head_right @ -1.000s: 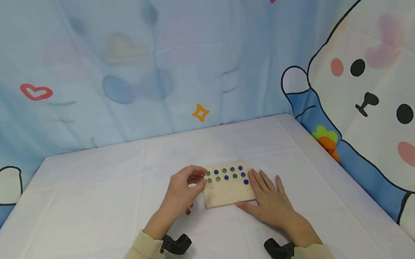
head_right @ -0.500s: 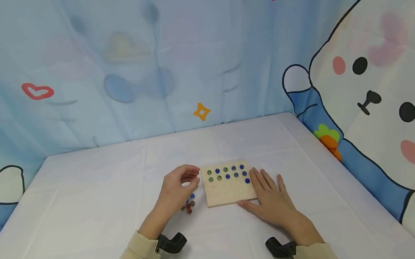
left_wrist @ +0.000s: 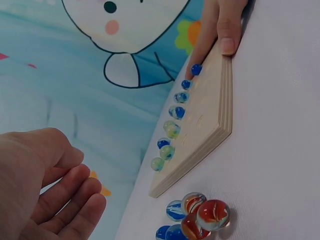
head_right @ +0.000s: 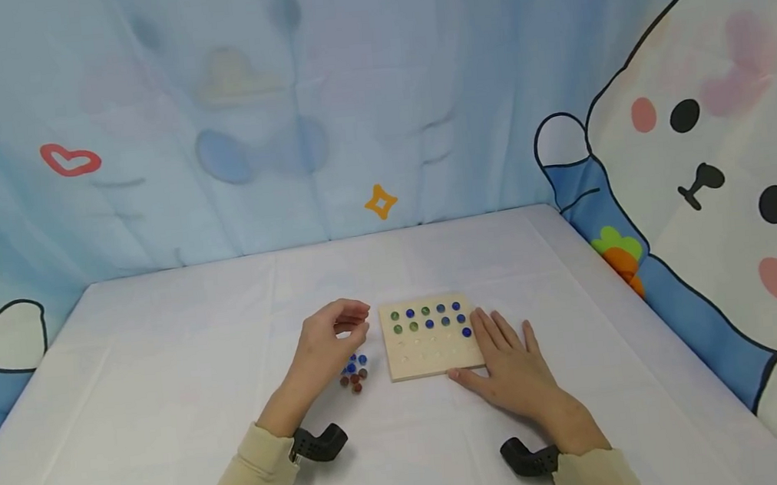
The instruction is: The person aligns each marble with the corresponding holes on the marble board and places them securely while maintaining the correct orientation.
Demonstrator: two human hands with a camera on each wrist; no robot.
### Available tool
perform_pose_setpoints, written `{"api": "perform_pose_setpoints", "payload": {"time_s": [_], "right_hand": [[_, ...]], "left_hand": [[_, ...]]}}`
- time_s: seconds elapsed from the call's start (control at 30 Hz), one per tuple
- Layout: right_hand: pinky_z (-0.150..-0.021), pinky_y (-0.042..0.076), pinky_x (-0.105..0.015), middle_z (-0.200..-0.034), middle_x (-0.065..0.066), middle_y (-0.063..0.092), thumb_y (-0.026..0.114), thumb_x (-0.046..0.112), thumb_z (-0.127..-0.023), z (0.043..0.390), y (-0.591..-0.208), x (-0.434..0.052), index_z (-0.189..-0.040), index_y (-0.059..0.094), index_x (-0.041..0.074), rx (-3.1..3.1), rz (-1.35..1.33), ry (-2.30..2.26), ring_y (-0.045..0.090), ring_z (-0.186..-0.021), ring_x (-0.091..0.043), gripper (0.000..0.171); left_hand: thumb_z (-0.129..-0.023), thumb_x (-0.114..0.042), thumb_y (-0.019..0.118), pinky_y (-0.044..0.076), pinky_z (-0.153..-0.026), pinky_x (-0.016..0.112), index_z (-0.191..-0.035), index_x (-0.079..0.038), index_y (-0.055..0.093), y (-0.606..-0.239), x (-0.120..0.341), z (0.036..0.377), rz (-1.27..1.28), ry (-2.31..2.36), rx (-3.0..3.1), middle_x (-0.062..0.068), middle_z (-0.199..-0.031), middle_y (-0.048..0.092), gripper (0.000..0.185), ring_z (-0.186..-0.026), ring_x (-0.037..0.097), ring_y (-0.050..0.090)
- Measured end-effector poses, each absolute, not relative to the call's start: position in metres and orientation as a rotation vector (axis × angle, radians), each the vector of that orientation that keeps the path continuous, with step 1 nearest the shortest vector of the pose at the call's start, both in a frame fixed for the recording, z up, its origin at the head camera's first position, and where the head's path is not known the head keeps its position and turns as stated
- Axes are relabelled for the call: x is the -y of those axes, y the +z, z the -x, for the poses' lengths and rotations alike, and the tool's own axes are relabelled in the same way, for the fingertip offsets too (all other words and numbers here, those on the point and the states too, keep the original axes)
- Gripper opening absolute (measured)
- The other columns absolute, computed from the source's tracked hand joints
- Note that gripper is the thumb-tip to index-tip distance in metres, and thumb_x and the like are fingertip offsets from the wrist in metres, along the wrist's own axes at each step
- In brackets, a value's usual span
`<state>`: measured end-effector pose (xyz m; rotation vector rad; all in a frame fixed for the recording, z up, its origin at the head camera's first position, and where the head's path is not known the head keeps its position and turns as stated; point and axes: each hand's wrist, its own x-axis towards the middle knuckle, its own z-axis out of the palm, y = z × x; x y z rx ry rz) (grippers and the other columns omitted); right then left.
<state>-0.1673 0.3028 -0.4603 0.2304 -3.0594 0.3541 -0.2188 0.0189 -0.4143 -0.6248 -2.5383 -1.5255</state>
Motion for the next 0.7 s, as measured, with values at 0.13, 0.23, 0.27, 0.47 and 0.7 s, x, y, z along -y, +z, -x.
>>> {"api": "perform_pose_setpoints", "payload": {"time_s": [0.13, 0.23, 0.27, 0.47, 0.7], "right_hand": [[-0.116, 0.000, -0.070, -0.163, -0.023, 0.018, 0.052, 0.071, -0.088, 0.167, -0.460, -0.303, -0.156, 0.014, -0.002, 3.060, -0.228, 0.362, 0.013, -0.150, -0.044, 0.107], [-0.116, 0.000, -0.070, -0.163, -0.023, 0.018, 0.052, 0.071, -0.088, 0.167, -0.460, -0.303, -0.156, 0.015, -0.002, 3.057, -0.225, 0.364, 0.013, -0.150, -0.044, 0.107], [-0.116, 0.000, -0.070, -0.163, -0.024, 0.018, 0.052, 0.071, -0.088, 0.167, -0.460, -0.302, -0.156, 0.015, -0.002, 3.055, -0.223, 0.367, 0.013, -0.150, -0.044, 0.107], [-0.115, 0.001, -0.071, -0.162, -0.024, 0.019, 0.053, 0.071, -0.088, 0.165, -0.460, -0.301, -0.156, 0.016, -0.003, 3.056, -0.225, 0.376, 0.014, -0.150, -0.045, 0.107], [-0.116, 0.001, -0.071, -0.162, -0.024, 0.019, 0.053, 0.070, -0.088, 0.165, -0.457, -0.300, -0.156, 0.017, -0.003, 3.054, -0.222, 0.370, 0.014, -0.150, -0.045, 0.106]], "left_hand": [[-0.093, -0.008, 0.064, 0.056, -0.089, 0.031, -0.116, -0.006, 0.067, -0.414, -0.015, 0.221, 0.580, -1.536, 2.532, 0.006, -0.109, 0.070, 0.023, -0.098, 0.016, 0.066], [-0.093, -0.008, 0.064, 0.056, -0.089, 0.031, -0.114, -0.008, 0.068, -0.414, -0.011, 0.222, 0.560, -1.546, 2.535, 0.005, -0.108, 0.070, 0.022, -0.098, 0.016, 0.065], [-0.093, -0.008, 0.063, 0.056, -0.089, 0.031, -0.114, -0.008, 0.068, -0.414, -0.010, 0.222, 0.556, -1.547, 2.538, 0.005, -0.107, 0.070, 0.021, -0.098, 0.016, 0.065], [-0.093, -0.007, 0.062, 0.056, -0.088, 0.031, -0.112, -0.005, 0.068, -0.419, -0.001, 0.220, 0.560, -1.530, 2.561, 0.008, -0.105, 0.071, 0.020, -0.095, 0.017, 0.065], [-0.094, -0.007, 0.062, 0.056, -0.084, 0.027, -0.110, -0.005, 0.069, -0.426, 0.011, 0.218, 0.539, -1.507, 2.596, 0.008, -0.103, 0.071, 0.018, -0.092, 0.015, 0.064]]}}
